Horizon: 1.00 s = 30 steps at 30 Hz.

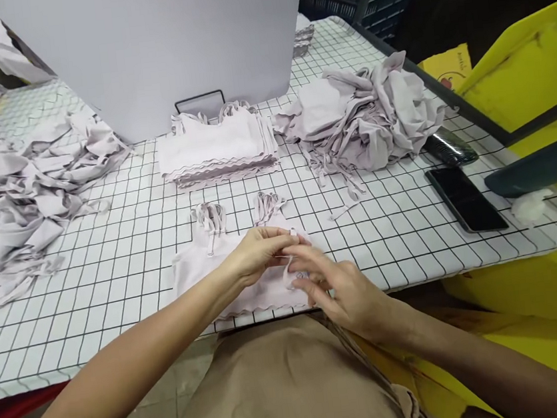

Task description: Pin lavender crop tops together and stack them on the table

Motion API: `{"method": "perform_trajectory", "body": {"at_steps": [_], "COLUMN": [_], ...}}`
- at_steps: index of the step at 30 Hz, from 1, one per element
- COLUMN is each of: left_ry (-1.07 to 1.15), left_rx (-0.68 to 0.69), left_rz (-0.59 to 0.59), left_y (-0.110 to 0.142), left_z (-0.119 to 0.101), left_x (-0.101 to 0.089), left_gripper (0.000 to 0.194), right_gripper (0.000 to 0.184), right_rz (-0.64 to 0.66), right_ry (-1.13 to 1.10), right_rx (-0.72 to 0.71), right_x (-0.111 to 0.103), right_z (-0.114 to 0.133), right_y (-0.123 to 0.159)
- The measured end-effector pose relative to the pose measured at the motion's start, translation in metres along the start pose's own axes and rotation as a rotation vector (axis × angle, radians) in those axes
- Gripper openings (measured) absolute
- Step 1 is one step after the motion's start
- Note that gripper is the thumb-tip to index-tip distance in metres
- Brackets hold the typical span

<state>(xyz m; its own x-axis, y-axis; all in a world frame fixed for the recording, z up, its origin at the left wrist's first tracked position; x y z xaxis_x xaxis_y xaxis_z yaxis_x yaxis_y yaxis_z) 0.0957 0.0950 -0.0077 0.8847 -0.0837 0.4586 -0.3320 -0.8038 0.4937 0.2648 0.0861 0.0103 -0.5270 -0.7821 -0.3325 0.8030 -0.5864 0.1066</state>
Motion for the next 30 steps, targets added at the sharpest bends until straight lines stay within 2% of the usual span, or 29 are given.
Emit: {"method": "perform_trajectory", "body": {"at_steps": [2, 3, 7, 10, 12, 17, 20, 24, 26, 28, 30], "left_ry": [0.07, 0.097, 0.136, 0.15, 0.149, 0.174, 0.207, 0.231, 0.182, 0.054, -0.12], "left_rx": [0.001, 0.003, 0.032, 0.056, 0.066, 0.098, 0.125, 0.143, 0.109, 0.066, 0.099], "left_rz": [-0.008, -0.01, -0.042, -0.04, -0.051, -0.089, -0.097, -0.12, -0.116, -0.12, -0.171], "left_y": [-0.001, -0.001, -0.001, -0.002, -0.003, -0.009, -0.019, -0.033, -0.036, -0.032, -0.021], "left_z": [-0.002, -0.002, -0.001, 0.001, 0.0, -0.007, -0.013, -0.022, -0.026, -0.03, -0.032], "left_x": [-0.002, -0.004, -0.011, -0.013, -0.013, -0.014, -0.015, -0.02, -0.026, -0.034, -0.043], "left_gripper": [0.02, 0.019, 0.021, 0.024, 0.021, 0.009, 0.009, 0.011, 0.014, 0.016, 0.019], "right_gripper": [0.035, 0.035, 0.043, 0.05, 0.052, 0.037, 0.032, 0.033, 0.032, 0.031, 0.03], "right_rz": [-0.115, -0.13, -0.078, -0.12, -0.038, 0.363, 0.469, 0.36, 0.283, 0.224, 0.179], "right_ry": [-0.078, -0.164, -0.553, -0.668, -0.681, -0.49, -0.421, -0.589, -0.714, -0.788, -0.814], "right_rx": [0.046, 0.087, 0.2, 0.229, 0.272, 0.321, 0.315, 0.292, 0.259, 0.236, 0.231], "right_x": [-0.01, -0.015, -0.028, -0.027, -0.021, -0.016, -0.021, -0.031, -0.036, -0.043, -0.049], "right_z": [-0.008, -0.013, -0.028, -0.035, -0.037, -0.031, -0.024, -0.02, -0.021, -0.023, -0.024], "right_y": [-0.002, -0.006, -0.031, -0.048, -0.054, -0.043, -0.033, -0.038, -0.048, -0.058, -0.068]}}
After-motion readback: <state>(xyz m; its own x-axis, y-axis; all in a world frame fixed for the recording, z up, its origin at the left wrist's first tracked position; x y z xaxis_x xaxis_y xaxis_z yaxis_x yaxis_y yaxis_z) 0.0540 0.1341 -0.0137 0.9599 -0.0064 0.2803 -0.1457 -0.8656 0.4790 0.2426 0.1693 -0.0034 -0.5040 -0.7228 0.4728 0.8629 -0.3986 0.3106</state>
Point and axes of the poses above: each hand's wrist, its own y-axis away from the middle knuckle, its own x-axis out of the palm, z = x × y, the point moved 2 cm from there along -y, towards the middle knuckle, and after that the axes turned 9 degrees about z, right-handed, at the moved point
